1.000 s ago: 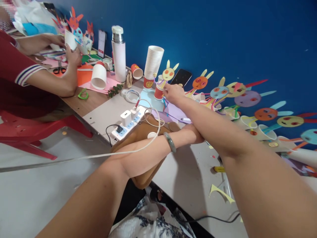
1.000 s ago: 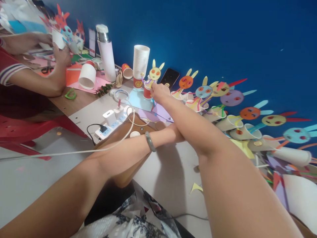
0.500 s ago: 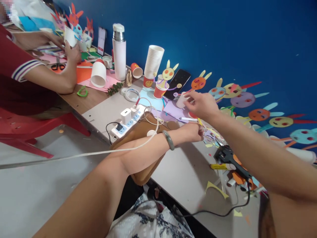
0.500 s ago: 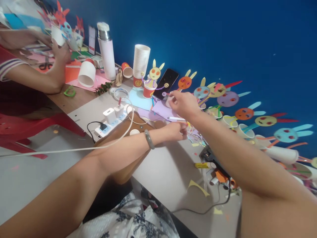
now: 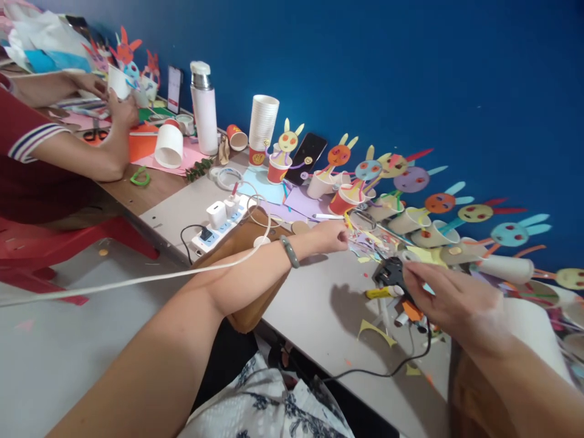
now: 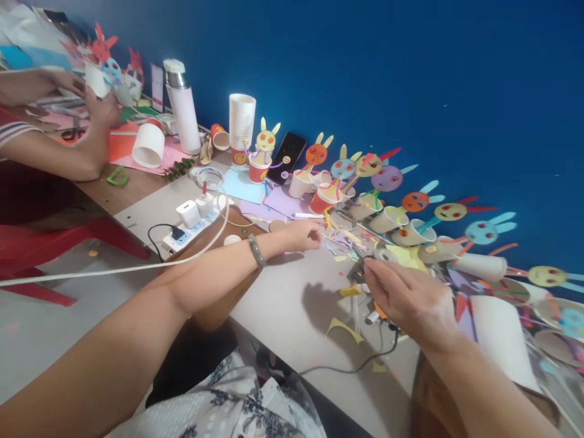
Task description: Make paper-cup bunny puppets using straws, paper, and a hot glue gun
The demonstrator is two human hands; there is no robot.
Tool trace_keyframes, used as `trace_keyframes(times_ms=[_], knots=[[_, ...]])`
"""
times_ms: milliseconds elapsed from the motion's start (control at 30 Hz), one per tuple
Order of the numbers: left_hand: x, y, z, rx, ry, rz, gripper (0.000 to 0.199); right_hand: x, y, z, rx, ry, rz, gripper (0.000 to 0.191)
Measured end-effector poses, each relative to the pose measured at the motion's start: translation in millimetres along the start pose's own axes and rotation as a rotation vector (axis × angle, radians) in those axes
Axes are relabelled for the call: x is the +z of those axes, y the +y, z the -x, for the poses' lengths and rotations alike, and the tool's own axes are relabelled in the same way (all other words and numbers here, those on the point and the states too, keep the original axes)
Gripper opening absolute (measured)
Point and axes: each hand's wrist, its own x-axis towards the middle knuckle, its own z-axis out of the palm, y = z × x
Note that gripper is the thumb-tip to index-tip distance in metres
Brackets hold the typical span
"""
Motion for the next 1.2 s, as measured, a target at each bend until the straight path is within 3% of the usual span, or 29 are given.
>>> trace_keyframes(times_ms=[100, 167, 300, 533, 633, 767, 833, 1000, 1200], knots=[[1.0, -3, 0, -0.002, 0.002, 0.049, 0.005, -14, 5, 32, -0.181, 0.145, 0.13, 0.014], [2.0, -4, 1, -0.006, -0.007, 0.066, 0.007, -22, 8, 51, -0.274, 0.177, 0.243, 0.012], [5.0, -6, 0, -0.014, -0.027, 0.095, 0.01, -29, 16, 79, -0.256, 0.219, 0.361, 0.007], [8.0, -11, -4, -0.023, -0.013, 0.095, 0.01, -4, 50, 108, -0.104, 0.322, 0.337, 0.007], [5.9, -11, -3, -0.021, 0.0, 0.107, 0.011, 13, 58, 116, 0.039, 0.369, 0.277, 0.015], [6.4, -12, -1, 0.029, 0.023, 0.098, 0.015, 26, 60, 130, 0.366, 0.278, 0.119, 0.03], [9.7, -14, -2, 0.096, 0.062, 0.08, 0.017, 28, 60, 135, 0.462, 0.235, 0.05, 0.034], [17.5, -17, -4, 0.161, 0.082, 0.009, 0.024, 27, 61, 141, 0.543, 0.217, -0.05, 0.035], [12.0, -8, 0, 0.168, 0.035, 0.006, 0.035, 29, 60, 146, 0.653, 0.191, -0.128, 0.04]])
